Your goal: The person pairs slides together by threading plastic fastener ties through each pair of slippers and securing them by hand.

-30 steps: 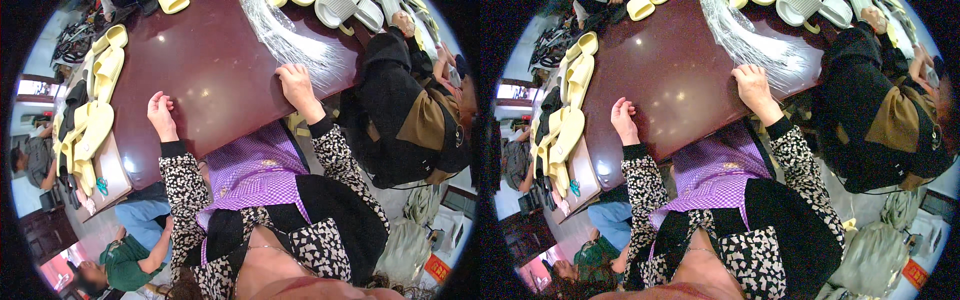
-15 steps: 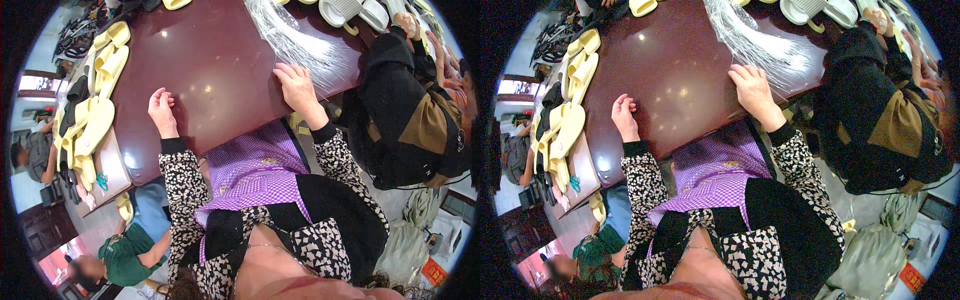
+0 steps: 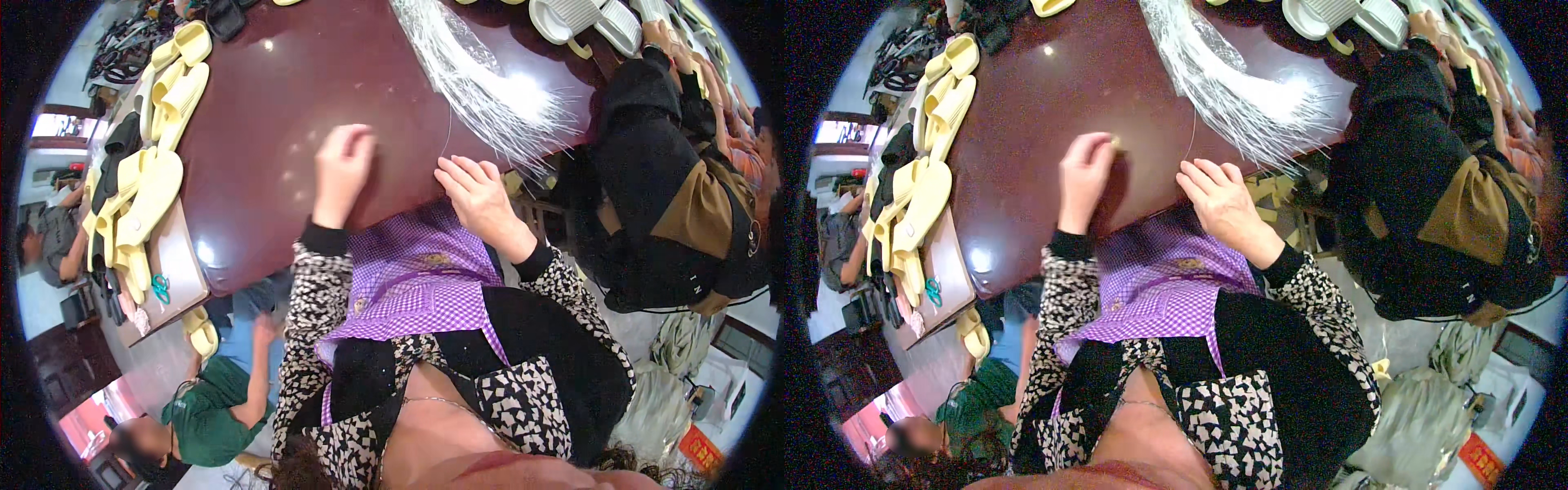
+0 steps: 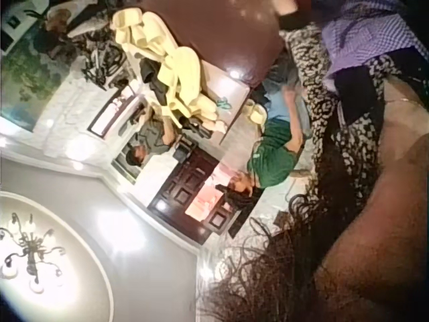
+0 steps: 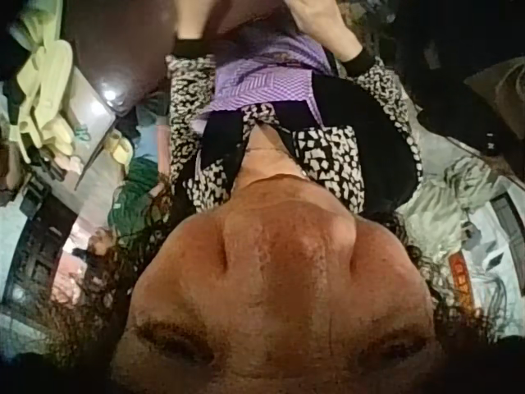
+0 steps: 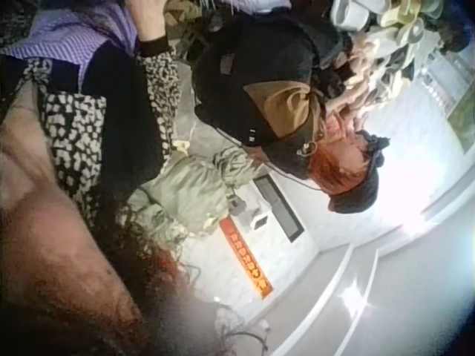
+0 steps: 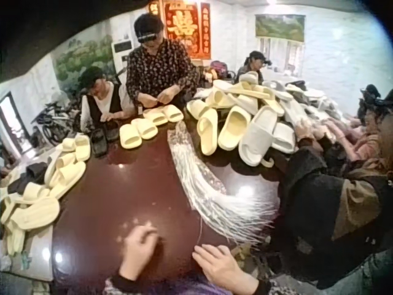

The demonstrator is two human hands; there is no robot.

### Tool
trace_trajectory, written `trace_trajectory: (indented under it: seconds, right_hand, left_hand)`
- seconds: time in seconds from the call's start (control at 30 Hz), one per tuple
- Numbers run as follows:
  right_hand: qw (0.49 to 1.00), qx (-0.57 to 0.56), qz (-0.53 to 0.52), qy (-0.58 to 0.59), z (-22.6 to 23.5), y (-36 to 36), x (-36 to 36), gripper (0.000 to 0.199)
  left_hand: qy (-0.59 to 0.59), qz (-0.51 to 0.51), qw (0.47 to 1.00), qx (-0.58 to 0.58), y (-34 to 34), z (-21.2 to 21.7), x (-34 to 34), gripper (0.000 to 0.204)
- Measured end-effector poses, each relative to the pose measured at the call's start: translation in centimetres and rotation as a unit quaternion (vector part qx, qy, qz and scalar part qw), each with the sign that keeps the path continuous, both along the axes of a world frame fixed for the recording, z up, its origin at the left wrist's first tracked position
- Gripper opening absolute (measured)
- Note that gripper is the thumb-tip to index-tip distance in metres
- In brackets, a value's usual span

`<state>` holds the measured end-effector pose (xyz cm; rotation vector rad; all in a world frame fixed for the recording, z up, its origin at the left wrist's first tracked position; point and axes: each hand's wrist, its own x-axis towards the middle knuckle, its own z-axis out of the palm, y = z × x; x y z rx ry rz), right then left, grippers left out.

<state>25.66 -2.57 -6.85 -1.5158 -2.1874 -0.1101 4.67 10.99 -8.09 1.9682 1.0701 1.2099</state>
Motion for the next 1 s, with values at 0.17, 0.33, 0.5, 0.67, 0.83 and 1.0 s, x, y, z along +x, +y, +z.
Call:
trace_trajectory:
  seconds: [0.17,0.33,0.5,0.67,0.83,1.0]
  right_hand:
    - [1.0,0.006,-0.007,0.02,-0.1,-0.1,-0.2,0.037]
    - [0.999,0.012,0.004,0.05,-0.7,-0.4,-0.3,0.033]
    - [0.995,-0.001,0.02,0.096,0.8,0.2,1.0,0.027]
    - [0.993,0.066,-0.072,0.067,3.2,2.2,3.8,0.025]
    - [0.992,0.074,-0.09,0.056,2.4,2.7,5.0,0.027]
    - [0.988,0.05,-0.139,0.054,1.4,2.9,4.6,0.028]
  left_hand:
    - [0.101,-0.071,0.989,0.077,-1.7,-0.1,8.0,0.015]
    - [0.201,-0.026,0.973,0.113,-1.3,-0.9,10.5,0.017]
    - [0.231,-0.03,0.968,0.09,-1.5,-1.9,10.5,0.014]
    - [0.209,-0.014,0.976,0.066,-1.8,-1.7,10.0,0.012]
    - [0.153,0.012,0.984,0.095,-1.7,-1.1,10.1,0.014]
    - [0.142,-0.025,0.983,0.11,-2.0,-0.8,10.6,0.019]
